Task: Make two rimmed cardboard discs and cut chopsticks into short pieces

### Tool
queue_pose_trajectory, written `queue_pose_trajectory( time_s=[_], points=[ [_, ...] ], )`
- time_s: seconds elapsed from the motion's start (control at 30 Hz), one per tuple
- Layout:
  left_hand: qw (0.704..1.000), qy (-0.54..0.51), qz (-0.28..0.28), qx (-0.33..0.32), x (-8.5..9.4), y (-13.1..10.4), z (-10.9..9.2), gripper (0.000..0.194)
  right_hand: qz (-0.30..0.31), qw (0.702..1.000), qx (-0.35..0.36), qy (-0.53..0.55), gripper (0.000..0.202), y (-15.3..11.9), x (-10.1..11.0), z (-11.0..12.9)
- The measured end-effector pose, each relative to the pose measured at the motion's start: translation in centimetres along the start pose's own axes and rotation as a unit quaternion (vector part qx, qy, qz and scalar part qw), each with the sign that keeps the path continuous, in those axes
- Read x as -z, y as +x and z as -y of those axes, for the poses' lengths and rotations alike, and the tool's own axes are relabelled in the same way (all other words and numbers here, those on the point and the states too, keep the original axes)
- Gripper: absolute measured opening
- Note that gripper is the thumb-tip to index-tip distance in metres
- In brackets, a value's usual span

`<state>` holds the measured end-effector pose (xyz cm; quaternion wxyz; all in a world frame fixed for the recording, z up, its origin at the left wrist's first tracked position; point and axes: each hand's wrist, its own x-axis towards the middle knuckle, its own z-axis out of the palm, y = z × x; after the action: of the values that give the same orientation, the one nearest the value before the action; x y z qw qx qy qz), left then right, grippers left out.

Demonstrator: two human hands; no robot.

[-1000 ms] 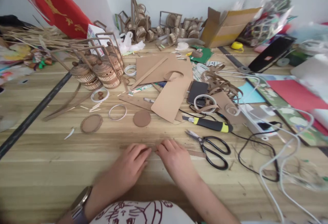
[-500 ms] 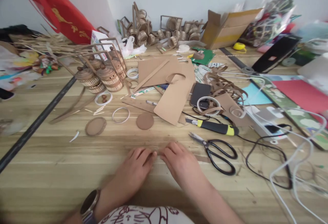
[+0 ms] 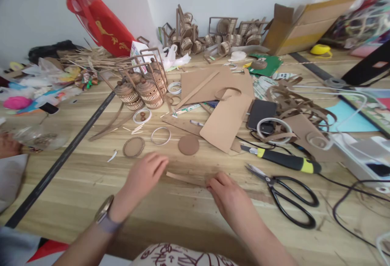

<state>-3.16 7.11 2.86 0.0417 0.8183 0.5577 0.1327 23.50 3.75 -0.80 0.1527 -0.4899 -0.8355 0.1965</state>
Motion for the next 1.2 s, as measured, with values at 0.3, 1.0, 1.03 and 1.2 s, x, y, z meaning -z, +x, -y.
queue_pose_trajectory(
  time_s=[0.3,1.0,1.03,1.2],
  points=[
    [0.999,0.006,-0.031,0.012,0.0,4.4,2.5,0.017,-0.094,0.992,0.073,-0.038,0.032,0.2,1.0,1.3],
    [0.963,-0.162,-0.07,-0.202,1.5,-0.5,-6.2,0.018,-0.206,0.911,-0.281,-0.221,0.03,0.6,13.8,-9.0],
    [0.962,-0.165,-0.071,-0.203,1.4,-0.6,-6.3,0.018,-0.189,0.912,-0.29,-0.22,0.028,1.8,14.2,-9.0],
    [0.96,-0.173,-0.075,-0.206,1.1,-1.4,-6.2,0.019,-0.028,0.919,-0.332,-0.211,0.018,6.2,13.8,-10.1]
  ],
)
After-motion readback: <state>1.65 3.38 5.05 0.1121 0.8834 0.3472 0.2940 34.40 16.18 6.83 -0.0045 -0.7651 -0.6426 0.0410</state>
